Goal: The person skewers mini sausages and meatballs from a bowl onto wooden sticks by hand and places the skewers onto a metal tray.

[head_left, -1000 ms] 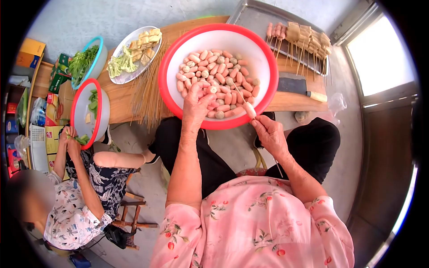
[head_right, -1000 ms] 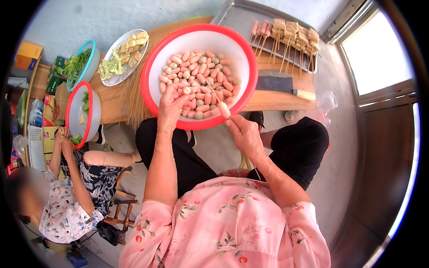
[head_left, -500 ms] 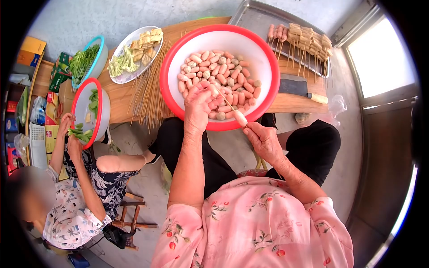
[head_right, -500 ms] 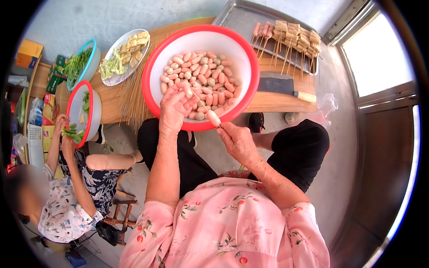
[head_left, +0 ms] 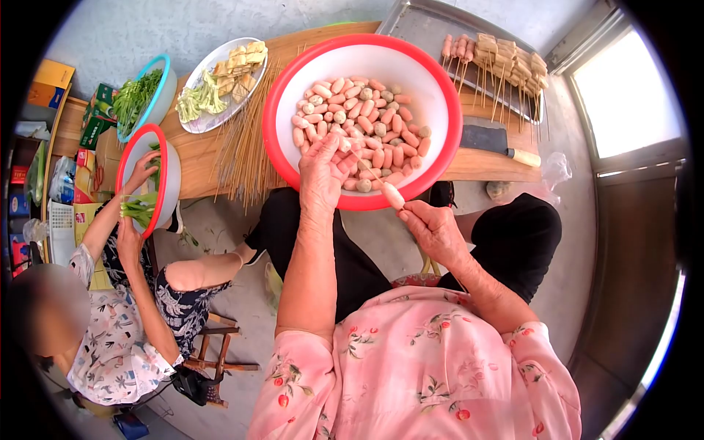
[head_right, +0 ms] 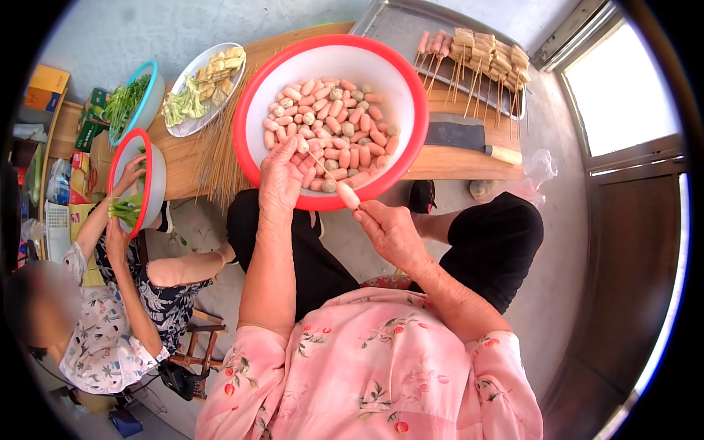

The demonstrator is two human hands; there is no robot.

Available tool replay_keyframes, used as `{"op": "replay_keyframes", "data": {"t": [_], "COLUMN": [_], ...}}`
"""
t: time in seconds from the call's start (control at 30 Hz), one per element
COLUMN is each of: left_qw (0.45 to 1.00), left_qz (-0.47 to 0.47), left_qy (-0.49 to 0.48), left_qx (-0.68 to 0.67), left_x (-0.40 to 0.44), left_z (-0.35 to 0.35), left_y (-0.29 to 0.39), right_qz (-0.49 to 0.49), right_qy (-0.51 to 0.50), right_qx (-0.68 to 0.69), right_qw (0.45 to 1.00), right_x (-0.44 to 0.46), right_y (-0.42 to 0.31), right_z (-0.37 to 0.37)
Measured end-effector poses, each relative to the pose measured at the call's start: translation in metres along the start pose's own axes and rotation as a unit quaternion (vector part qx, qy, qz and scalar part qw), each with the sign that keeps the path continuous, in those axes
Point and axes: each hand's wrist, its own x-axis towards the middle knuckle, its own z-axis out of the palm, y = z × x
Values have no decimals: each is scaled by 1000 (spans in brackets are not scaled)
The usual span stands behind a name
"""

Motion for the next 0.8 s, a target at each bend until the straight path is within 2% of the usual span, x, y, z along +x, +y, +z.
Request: {"op": "replay_keyframes", "data": {"t": [0.23, 0.63, 0.8], "left_qw": [1000, 998, 996], "left_qz": [2, -10, -11], "left_qy": [-7, -7, -1], "left_qx": [18, 65, 83], "left_x": [0, -1, 2], "left_z": [2, 6, 5], "left_y": [0, 0, -2], "right_qz": [-2, 52, 38], "right_qy": [-4, -10, 25], "right_qx": [-5, 21, 29], "right_qw": [1000, 998, 999], "right_x": [1, 3, 6], "right_y": [2, -4, -2], "right_z": [2, 3, 16]}}
